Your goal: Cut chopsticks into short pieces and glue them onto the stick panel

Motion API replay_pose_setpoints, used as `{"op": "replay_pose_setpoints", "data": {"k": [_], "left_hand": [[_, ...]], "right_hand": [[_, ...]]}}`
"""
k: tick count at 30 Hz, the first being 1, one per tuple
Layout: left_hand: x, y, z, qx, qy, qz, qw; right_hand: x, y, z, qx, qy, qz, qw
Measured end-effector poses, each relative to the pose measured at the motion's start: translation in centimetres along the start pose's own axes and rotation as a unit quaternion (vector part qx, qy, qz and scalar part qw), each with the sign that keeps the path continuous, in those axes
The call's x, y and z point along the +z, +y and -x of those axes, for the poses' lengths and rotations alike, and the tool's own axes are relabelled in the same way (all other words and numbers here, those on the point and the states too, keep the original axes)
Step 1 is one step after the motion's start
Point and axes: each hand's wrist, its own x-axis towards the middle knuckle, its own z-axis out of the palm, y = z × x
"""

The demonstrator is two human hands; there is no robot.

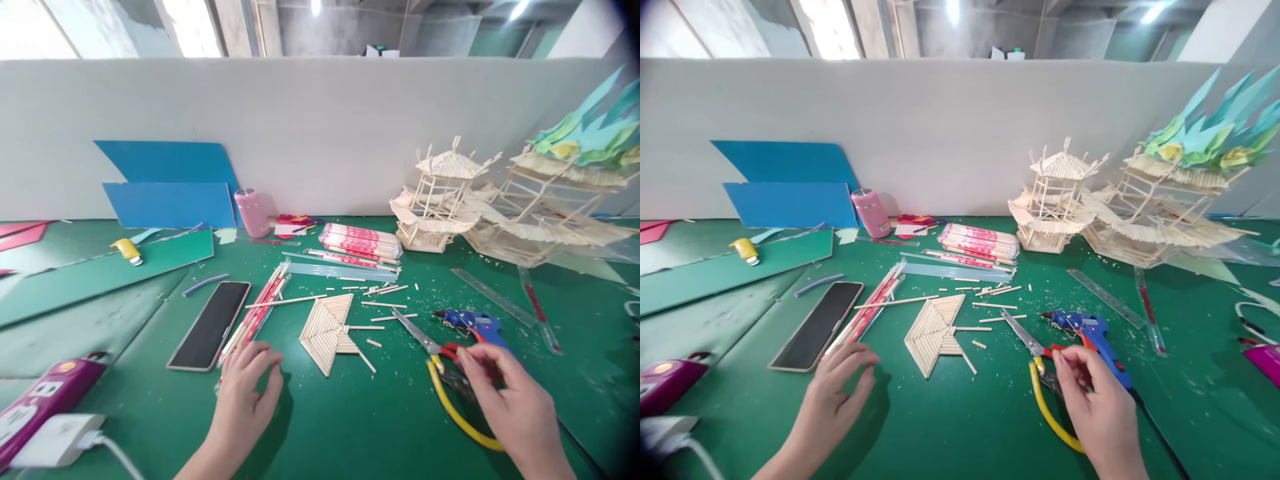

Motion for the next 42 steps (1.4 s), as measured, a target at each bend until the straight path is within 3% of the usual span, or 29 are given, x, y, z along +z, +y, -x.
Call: {"op": "replay_pose_setpoints", "data": {"k": [5, 8, 11, 16, 19, 22, 28, 31, 36, 42], "left_hand": [[0.0, 0.8, -0.3, -0.003, 0.02, 0.026, 0.999], [0.1, 1.7, -1.2, 0.002, 0.021, 0.043, 0.999], [0.4, 2.5, -1.9, 0.018, 0.001, 0.052, 0.999], [1.2, 2.6, -1.9, 0.016, -0.02, 0.053, 0.998], [1.9, 1.6, -1.7, 0.014, -0.022, 0.051, 0.998], [2.7, 0.4, -1.5, 0.008, -0.02, 0.043, 0.999], [4.2, -1.0, -1.1, -0.007, -0.028, 0.029, 0.999], [4.7, -1.1, -0.8, -0.004, -0.036, 0.033, 0.999], [5.1, -1.2, -0.5, 0.004, -0.052, 0.05, 0.997], [5.2, -1.0, -0.5, 0.016, -0.074, 0.063, 0.995]], "right_hand": [[-1.7, 2.7, 2.1, 0.008, -0.033, 0.03, 0.999], [-2.6, 2.9, 2.5, 0.084, -0.034, 0.045, 0.995], [-3.6, 3.1, 2.0, 0.123, -0.02, 0.078, 0.989], [-3.7, 4.1, 0.0, 0.113, -0.001, 0.123, 0.986], [-2.7, 4.0, -1.0, 0.087, 0.035, 0.104, 0.99], [-1.3, 2.3, -1.2, 0.045, 0.023, 0.072, 0.996], [3.1, -3.6, -0.7, -0.063, -0.101, 0.0, 0.993], [5.5, -5.3, -0.8, -0.099, -0.145, -0.008, 0.984], [7.7, -5.6, -1.2, -0.121, -0.194, 0.008, 0.973], [7.6, -5.4, -1.2, -0.112, -0.231, 0.03, 0.966]]}}
